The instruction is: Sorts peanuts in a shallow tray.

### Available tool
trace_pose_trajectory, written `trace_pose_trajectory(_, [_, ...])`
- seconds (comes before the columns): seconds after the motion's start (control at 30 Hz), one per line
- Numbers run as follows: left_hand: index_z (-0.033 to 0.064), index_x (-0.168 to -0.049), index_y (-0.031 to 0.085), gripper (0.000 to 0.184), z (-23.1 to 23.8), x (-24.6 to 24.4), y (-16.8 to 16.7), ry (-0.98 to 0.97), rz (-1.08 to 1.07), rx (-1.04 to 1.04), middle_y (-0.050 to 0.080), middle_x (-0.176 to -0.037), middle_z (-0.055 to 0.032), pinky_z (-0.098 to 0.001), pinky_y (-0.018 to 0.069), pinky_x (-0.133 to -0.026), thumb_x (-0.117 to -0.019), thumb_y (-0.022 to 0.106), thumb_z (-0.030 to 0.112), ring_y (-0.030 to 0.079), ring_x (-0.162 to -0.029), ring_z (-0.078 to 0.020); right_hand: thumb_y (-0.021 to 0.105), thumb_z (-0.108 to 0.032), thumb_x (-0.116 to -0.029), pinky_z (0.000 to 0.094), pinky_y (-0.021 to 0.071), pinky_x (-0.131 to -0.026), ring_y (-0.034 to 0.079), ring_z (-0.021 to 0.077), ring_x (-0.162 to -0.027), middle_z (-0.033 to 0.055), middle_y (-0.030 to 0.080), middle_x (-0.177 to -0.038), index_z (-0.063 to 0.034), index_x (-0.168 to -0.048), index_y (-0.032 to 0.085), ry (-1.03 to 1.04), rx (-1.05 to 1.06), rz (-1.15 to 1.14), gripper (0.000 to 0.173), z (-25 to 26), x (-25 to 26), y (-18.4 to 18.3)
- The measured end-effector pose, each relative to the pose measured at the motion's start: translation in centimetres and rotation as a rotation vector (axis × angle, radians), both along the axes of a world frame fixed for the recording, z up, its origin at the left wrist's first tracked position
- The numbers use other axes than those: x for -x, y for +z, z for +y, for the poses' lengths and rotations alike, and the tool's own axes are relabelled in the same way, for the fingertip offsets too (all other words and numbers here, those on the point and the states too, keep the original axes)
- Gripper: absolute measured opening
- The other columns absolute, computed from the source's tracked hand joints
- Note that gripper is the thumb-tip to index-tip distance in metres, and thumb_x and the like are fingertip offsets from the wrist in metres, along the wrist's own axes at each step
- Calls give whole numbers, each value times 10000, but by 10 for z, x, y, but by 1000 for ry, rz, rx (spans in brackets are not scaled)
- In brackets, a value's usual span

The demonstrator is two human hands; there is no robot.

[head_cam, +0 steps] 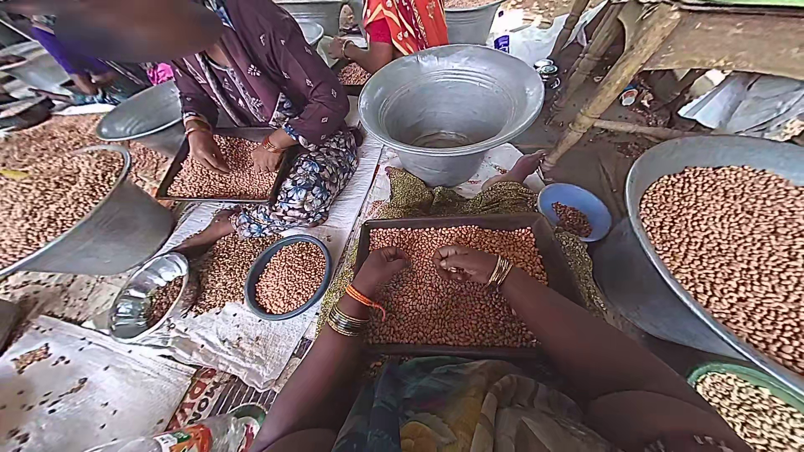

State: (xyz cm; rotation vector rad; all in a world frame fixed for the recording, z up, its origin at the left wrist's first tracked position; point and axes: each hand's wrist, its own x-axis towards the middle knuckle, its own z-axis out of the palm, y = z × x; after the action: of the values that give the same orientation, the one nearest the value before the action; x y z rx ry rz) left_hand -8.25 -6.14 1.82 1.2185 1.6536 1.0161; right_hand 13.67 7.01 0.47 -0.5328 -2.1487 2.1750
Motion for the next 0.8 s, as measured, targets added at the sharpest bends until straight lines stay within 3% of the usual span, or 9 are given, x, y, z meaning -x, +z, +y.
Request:
trace_pose_trajectory(0.1, [135, -926, 564, 175, -1, 5, -7, 15, -639, -85, 608, -743, 56, -140, 418, -472, -1001, 405, 130, 492, -511, 11, 527, -148, -1063, 203, 409, -577, 477, 21, -605, -20, 572, -760, -14, -1020, 656, 222, -315, -119, 191, 0, 0, 6])
trace_pose_trajectory(0.2, [114, -910, 602, 225, -3, 2, -2, -19, -585, -4, 624, -747, 50, -139, 416, -473, -1039, 419, 136, 495, -513, 6, 596, -101, -1035, 588, 498, -951, 671, 383, -1037, 255, 691, -1132, 34, -1299, 630, 517, -699, -348, 299, -17, 12, 9])
trace_pose_trajectory(0.27, [103, -848, 630, 244, -3, -5, 2, -61, -401, 66, 603, -665, 89, -119, 408, -474, -1055, 500, 101, 484, -497, 34, 623, -116, -1020, 676, 466, -982, 652, 461, -1127, 273, 680, -1192, 4, -1322, 619, 567, -814, -426, 325, -27, 18, 5])
trace_pose_trajectory(0.43, [24, -891, 682, 156, 1, -5, -1, -386, 107, 98, 601, -761, 61, -216, 465, -698, -955, 713, 163, 522, -679, 11, 604, -116, -1036, 591, 497, -958, 664, 397, -1043, 266, 678, -1128, 78, -1242, 630, 445, -724, -369, 284, -18, 17, 5])
trace_pose_trajectory(0.53, [-26, -1000, 744, 150, 1, -9, -4, -704, 244, 46, 714, -895, -60, -300, 524, -773, -909, 732, 93, 604, -764, -63, 559, -96, -1030, 210, 416, -585, 491, 39, -620, -3, 566, -780, -14, -1072, 586, 85, -313, -121, 96, 1, -2, 9])
trace_pose_trajectory(0.6, [-17, -1065, 756, 169, 0, -18, -3, -823, 357, 92, 737, -952, -141, -452, 545, -825, -922, 731, 70, 666, -826, -208, 484, -76, -1001, 133, 366, -497, 467, -29, -549, -84, 560, -708, -104, -912, 572, -125, -1, 11, 128, 7, -10, 11])
trace_pose_trajectory(0.67, [24, -1125, 758, 190, 0, -27, 1, -816, 514, 234, 739, -1060, -194, -614, 516, -930, -958, 714, 105, 700, -988, -354, 478, -127, -1047, 136, 365, -501, 450, -36, -531, -90, 560, -674, -79, -836, 608, -211, -64, -22, 252, 11, -10, 13])
trace_pose_trajectory(0.73, [69, -1162, 749, 206, 3, -31, 0, -739, 653, 331, 725, -1139, -202, -682, 486, -965, -981, 684, 144, 680, -1097, -408, 498, -225, -1101, 211, 377, -581, 431, 34, -586, -22, 524, -704, -4, -926, 675, -198, -401, -218, 333, 10, -5, 17])
trace_pose_trajectory(0.8, [63, -1207, 718, 235, 6, -33, 2, -611, 772, 409, 699, -1200, -220, -687, 487, -967, -1016, 616, 154, 656, -1154, -432, 454, -220, -1117, 423, 492, -868, 614, 246, -901, 165, 668, -997, 19, -1179, 689, -109, -661, -402, 341, 6, 2, 22])
